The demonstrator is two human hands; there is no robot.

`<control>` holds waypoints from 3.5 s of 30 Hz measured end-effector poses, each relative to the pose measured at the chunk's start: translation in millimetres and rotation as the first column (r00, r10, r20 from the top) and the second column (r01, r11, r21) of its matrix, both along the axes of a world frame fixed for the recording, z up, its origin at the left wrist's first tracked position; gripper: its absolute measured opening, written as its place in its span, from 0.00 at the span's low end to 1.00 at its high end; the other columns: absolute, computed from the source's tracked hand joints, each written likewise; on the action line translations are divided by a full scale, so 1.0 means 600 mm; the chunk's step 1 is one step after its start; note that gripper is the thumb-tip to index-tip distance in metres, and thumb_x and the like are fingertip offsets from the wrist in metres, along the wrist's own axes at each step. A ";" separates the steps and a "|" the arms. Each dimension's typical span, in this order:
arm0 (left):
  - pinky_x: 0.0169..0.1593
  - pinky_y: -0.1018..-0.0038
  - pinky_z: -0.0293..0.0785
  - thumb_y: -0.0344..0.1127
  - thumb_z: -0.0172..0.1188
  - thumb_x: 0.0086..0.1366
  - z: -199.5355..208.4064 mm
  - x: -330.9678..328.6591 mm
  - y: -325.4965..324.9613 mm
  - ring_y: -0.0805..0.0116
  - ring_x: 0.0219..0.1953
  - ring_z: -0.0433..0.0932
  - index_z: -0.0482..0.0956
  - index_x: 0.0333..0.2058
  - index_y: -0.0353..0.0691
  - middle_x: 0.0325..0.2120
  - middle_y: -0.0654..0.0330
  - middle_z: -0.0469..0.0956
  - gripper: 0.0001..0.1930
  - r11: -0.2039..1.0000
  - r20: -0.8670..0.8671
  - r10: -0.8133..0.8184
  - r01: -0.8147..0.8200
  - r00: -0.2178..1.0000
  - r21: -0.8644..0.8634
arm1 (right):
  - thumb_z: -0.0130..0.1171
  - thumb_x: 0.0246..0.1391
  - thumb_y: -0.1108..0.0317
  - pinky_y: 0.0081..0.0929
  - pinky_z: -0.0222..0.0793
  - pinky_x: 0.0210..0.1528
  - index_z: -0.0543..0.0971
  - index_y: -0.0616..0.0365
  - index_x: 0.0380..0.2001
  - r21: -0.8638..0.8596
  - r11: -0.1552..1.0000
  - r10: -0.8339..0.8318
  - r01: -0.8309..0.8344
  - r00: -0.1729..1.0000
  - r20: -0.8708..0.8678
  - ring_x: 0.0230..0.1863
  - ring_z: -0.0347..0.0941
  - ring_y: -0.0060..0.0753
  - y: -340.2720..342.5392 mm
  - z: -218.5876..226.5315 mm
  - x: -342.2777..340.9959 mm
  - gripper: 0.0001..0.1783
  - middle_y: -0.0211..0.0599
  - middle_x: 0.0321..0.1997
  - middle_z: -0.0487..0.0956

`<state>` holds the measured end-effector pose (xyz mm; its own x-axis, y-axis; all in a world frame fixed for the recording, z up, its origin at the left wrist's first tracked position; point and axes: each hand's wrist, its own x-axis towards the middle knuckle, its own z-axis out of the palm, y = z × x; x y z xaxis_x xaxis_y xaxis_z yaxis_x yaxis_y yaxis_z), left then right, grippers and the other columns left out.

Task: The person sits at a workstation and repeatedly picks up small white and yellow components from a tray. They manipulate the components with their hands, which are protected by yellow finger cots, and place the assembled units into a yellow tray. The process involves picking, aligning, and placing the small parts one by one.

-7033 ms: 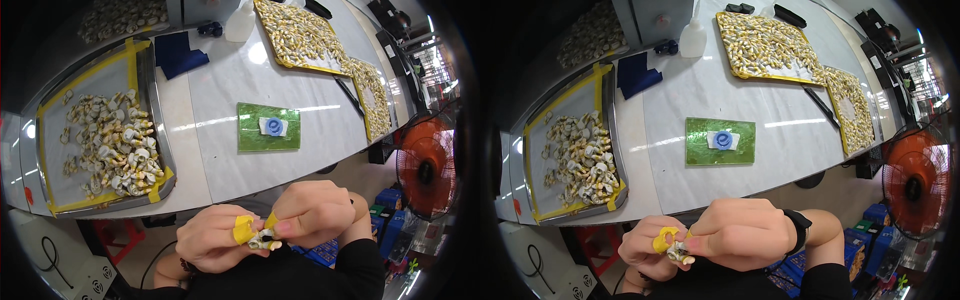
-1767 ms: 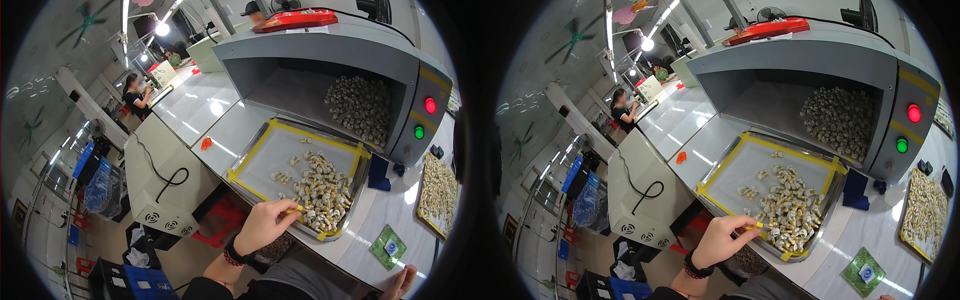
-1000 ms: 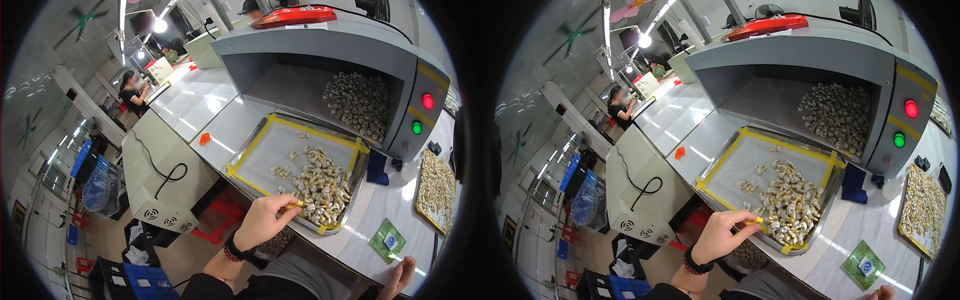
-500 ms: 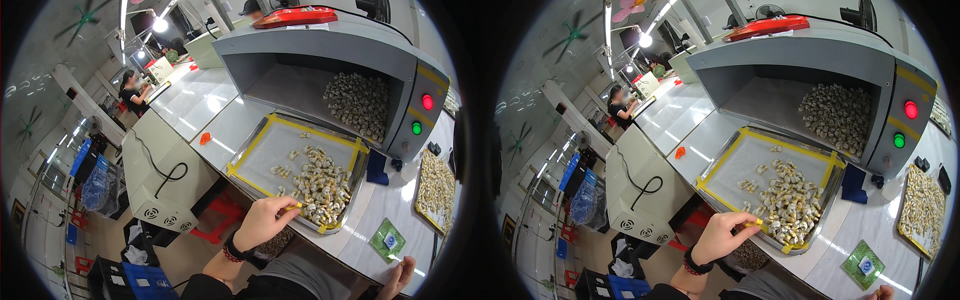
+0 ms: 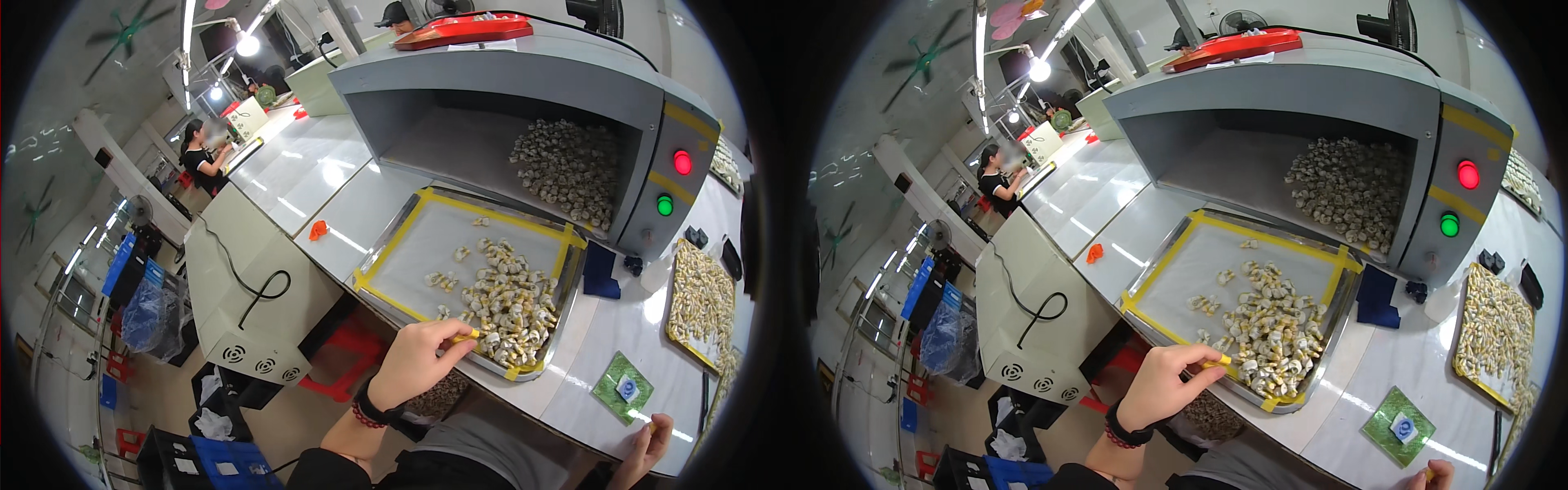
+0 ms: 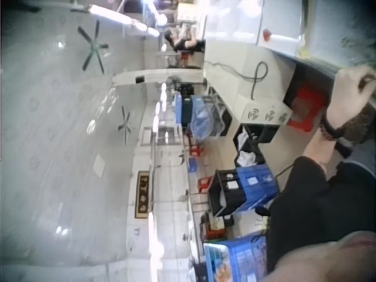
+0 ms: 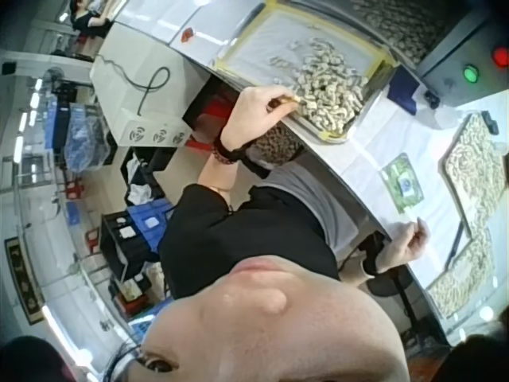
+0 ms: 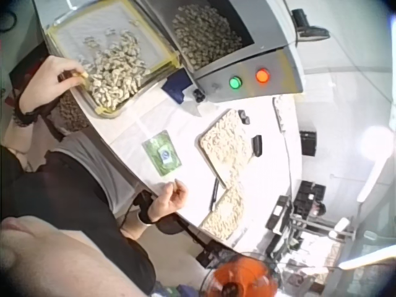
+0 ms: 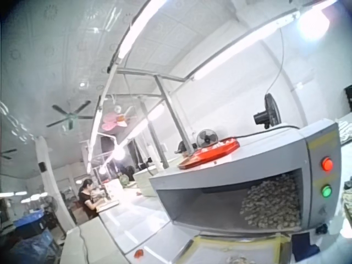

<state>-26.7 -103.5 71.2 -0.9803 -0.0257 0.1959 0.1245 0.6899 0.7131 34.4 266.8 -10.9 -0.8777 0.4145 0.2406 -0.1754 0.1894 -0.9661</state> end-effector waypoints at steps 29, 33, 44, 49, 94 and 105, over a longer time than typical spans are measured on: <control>0.30 0.77 0.72 0.32 0.63 0.55 -0.011 0.000 0.000 0.68 0.24 0.79 0.78 0.32 0.34 0.24 0.56 0.79 0.09 1.000 0.011 -0.002 0.002 1.000 -0.012 | 0.40 0.52 0.79 0.13 0.51 0.22 0.72 0.65 0.37 -0.091 0.996 -0.010 0.007 0.999 -0.034 0.21 0.54 0.16 -0.004 0.006 -0.002 0.12 0.27 0.24 0.62; 0.30 0.77 0.73 0.32 0.63 0.55 -0.009 0.001 0.001 0.68 0.24 0.79 0.78 0.32 0.34 0.24 0.56 0.79 0.09 1.000 0.019 -0.002 0.002 1.000 -0.010 | 0.39 0.50 0.79 0.13 0.50 0.21 0.72 0.65 0.37 -0.129 0.992 -0.024 0.017 0.998 -0.054 0.21 0.54 0.16 -0.008 0.008 -0.005 0.13 0.26 0.23 0.61; 0.30 0.77 0.73 0.32 0.62 0.55 -0.023 -0.005 0.002 0.67 0.25 0.79 0.78 0.33 0.34 0.24 0.55 0.79 0.09 0.999 0.003 -0.037 0.037 0.999 0.014 | 0.45 0.50 0.82 0.14 0.55 0.21 0.73 0.65 0.37 -0.004 0.993 -0.116 0.116 0.991 -0.061 0.20 0.59 0.17 0.001 0.001 -0.003 0.11 0.30 0.25 0.65; 0.30 0.77 0.73 0.32 0.62 0.55 -0.020 -0.006 0.003 0.67 0.25 0.79 0.77 0.33 0.34 0.24 0.55 0.79 0.09 0.999 0.001 -0.038 0.038 0.999 0.000 | 0.46 0.52 0.80 0.16 0.59 0.25 0.73 0.66 0.38 0.067 0.989 -0.119 0.130 0.983 -0.140 0.24 0.61 0.20 0.001 -0.002 -0.005 0.10 0.33 0.29 0.66; 0.31 0.76 0.73 0.33 0.62 0.55 -0.018 0.000 0.003 0.66 0.25 0.79 0.78 0.33 0.35 0.25 0.55 0.79 0.09 1.000 0.023 -0.022 0.022 0.999 0.003 | 0.42 0.51 0.78 0.18 0.61 0.30 0.72 0.66 0.33 0.067 0.995 -0.060 0.076 0.973 -0.223 0.28 0.62 0.24 0.005 -0.008 -0.001 0.09 0.36 0.34 0.66; 0.28 0.77 0.71 0.31 0.63 0.54 0.002 -0.003 0.007 0.68 0.23 0.78 0.78 0.32 0.34 0.23 0.54 0.79 0.08 1.000 0.010 -0.009 0.009 1.000 -0.017 | 0.48 0.50 0.80 0.16 0.55 0.28 0.69 0.58 0.30 0.205 0.938 -0.226 0.278 0.943 -0.245 0.28 0.59 0.16 0.033 -0.076 0.005 0.05 0.29 0.44 0.66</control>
